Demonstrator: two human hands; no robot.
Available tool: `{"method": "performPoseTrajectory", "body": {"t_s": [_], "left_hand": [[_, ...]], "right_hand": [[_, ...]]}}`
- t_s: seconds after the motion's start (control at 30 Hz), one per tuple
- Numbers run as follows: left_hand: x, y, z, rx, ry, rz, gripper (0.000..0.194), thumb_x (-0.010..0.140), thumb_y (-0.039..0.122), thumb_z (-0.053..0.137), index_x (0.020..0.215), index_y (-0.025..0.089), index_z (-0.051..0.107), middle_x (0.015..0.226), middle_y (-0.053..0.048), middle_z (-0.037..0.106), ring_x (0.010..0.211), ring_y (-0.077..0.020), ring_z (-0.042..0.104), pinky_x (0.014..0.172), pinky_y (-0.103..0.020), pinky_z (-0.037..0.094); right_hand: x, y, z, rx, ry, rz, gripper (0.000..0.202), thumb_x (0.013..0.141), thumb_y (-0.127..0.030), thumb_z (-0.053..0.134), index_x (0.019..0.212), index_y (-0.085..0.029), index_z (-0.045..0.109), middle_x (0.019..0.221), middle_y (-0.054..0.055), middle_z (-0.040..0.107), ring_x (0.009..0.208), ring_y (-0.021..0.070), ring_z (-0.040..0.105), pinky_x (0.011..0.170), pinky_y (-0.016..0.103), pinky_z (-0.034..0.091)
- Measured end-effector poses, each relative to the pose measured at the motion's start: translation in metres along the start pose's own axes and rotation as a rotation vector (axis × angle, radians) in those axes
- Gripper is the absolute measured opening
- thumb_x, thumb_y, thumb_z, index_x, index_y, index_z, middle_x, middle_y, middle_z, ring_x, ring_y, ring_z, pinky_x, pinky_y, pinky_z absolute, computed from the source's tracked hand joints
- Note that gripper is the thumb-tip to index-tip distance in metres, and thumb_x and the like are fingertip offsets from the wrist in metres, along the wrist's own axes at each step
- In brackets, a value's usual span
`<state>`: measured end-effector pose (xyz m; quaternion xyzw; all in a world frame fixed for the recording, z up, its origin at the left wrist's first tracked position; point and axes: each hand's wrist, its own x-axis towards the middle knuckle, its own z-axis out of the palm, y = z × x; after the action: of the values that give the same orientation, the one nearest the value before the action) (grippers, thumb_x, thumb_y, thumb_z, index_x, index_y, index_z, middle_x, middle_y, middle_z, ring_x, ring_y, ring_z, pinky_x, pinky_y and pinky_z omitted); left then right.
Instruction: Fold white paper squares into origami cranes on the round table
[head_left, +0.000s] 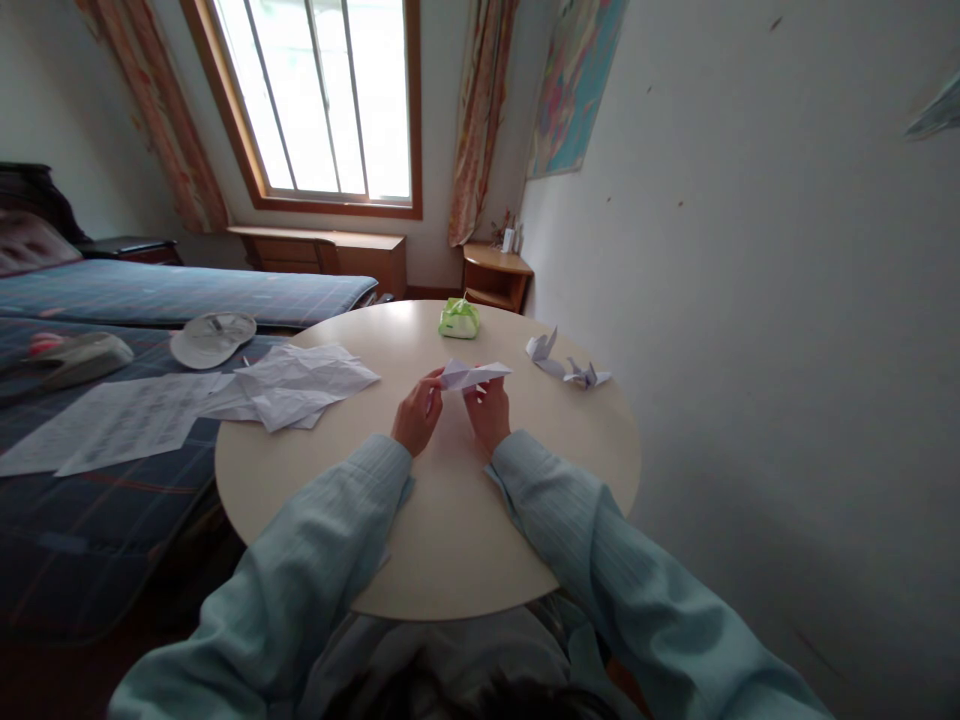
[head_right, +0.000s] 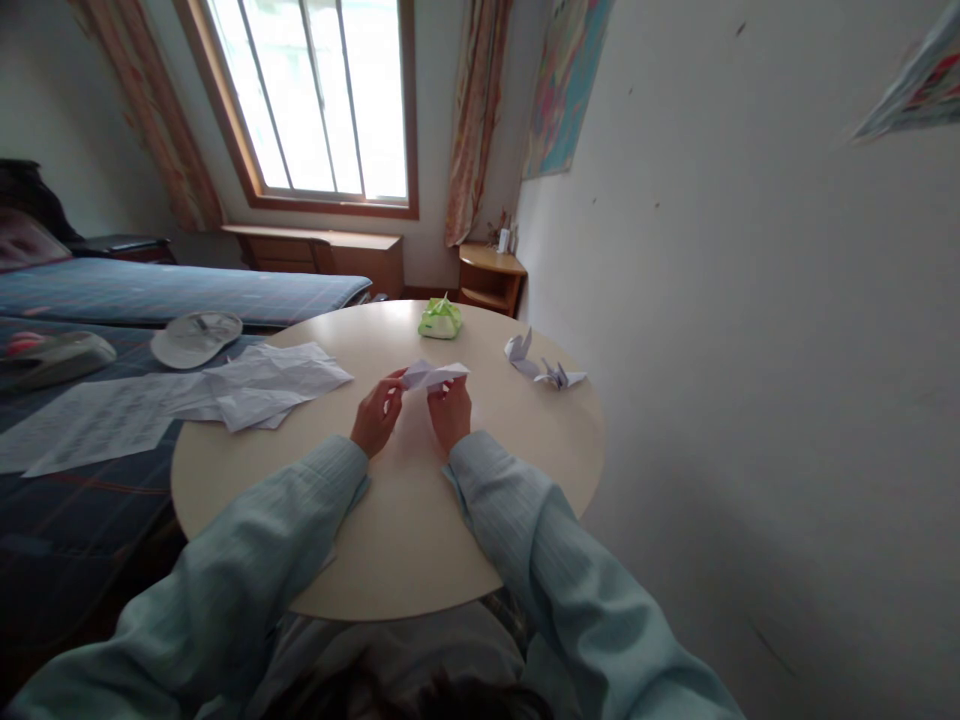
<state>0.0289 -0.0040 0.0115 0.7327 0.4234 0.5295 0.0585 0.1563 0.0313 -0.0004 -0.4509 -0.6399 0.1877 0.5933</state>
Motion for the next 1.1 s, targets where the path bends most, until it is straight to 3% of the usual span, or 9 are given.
{"method": "performPoseTrajectory", "body": {"t_s": [0.2,0.37,0.53,0.63,0.77,0.87,0.97,1.1], "left_hand": [[-0.001,-0.009,0.001,0.064,0.071,-0.047,0.034,0.066,0.005,0.041,0.097,0.02,0.041,0.117,-0.007,0.048,0.102,-0.0153,0.05,0.075,-0.029,0.048],[-0.001,-0.014,-0.002,0.123,0.166,-0.135,0.053,0.061,-0.002,0.034,0.109,0.022,0.038,0.103,-0.002,0.059,0.094,-0.013,0.055,0.079,-0.027,0.046],[0.002,-0.014,-0.011,0.232,0.202,-0.11,0.048,0.06,0.0,0.032,0.096,0.022,0.055,0.096,-0.001,0.062,0.091,-0.0141,0.056,0.08,-0.029,0.044],[0.003,-0.018,-0.014,0.249,0.152,-0.056,0.038,0.065,0.005,0.036,0.087,0.021,0.061,0.096,-0.002,0.063,0.094,-0.0161,0.054,0.086,-0.034,0.041],[0.0,-0.03,-0.01,0.368,0.036,-0.14,0.025,0.065,0.014,0.047,0.083,0.022,0.064,0.101,-0.004,0.062,0.098,-0.0228,0.051,0.088,-0.043,0.036],[-0.005,-0.037,-0.004,0.449,-0.076,-0.187,0.036,0.063,0.011,0.048,0.094,0.023,0.06,0.106,-0.006,0.059,0.101,-0.0258,0.048,0.087,-0.047,0.033],[-0.007,-0.04,0.0,0.449,-0.181,-0.122,0.049,0.061,0.01,0.048,0.109,0.022,0.051,0.114,-0.007,0.054,0.107,-0.0257,0.044,0.089,-0.046,0.032],[-0.008,-0.036,0.003,0.434,-0.424,-0.064,0.049,0.064,0.012,0.046,0.112,0.023,0.049,0.118,-0.007,0.051,0.111,-0.0249,0.041,0.091,-0.043,0.032]], "right_hand": [[-0.001,-0.011,-0.005,0.038,0.101,0.018,0.032,0.061,-0.001,0.034,0.087,-0.02,0.036,0.09,0.006,0.059,0.084,0.0145,0.058,0.071,0.03,0.047],[0.001,-0.015,-0.01,0.041,0.09,-0.002,0.038,0.057,0.001,0.032,0.088,-0.021,0.035,0.098,0.006,0.061,0.089,0.0144,0.058,0.074,0.03,0.046],[0.005,-0.015,-0.018,-0.029,0.098,-0.069,0.039,0.06,0.001,0.033,0.091,-0.022,0.039,0.096,0.003,0.063,0.092,0.0151,0.057,0.075,0.03,0.045],[0.008,-0.011,-0.023,-0.035,0.068,-0.138,0.038,0.062,0.0,0.033,0.091,-0.021,0.045,0.093,0.002,0.063,0.09,0.014,0.057,0.077,0.029,0.044],[0.01,-0.006,-0.024,-0.213,0.001,-0.228,0.03,0.064,-0.002,0.038,0.08,-0.02,0.056,0.087,0.004,0.063,0.094,0.0157,0.054,0.085,0.032,0.038],[0.009,-0.003,-0.021,-0.399,-0.172,-0.237,0.026,0.065,-0.002,0.042,0.072,-0.019,0.06,0.083,0.004,0.064,0.09,0.0177,0.054,0.084,0.034,0.036],[0.006,0.0,-0.019,-0.533,-0.369,-0.194,0.023,0.064,-0.003,0.046,0.073,-0.019,0.061,0.081,0.005,0.064,0.082,0.0177,0.055,0.08,0.033,0.036],[0.003,0.002,-0.017,-0.595,-0.497,-0.122,0.019,0.066,-0.011,0.05,0.081,-0.017,0.06,0.084,0.007,0.064,0.08,0.0181,0.056,0.078,0.032,0.036]]}}
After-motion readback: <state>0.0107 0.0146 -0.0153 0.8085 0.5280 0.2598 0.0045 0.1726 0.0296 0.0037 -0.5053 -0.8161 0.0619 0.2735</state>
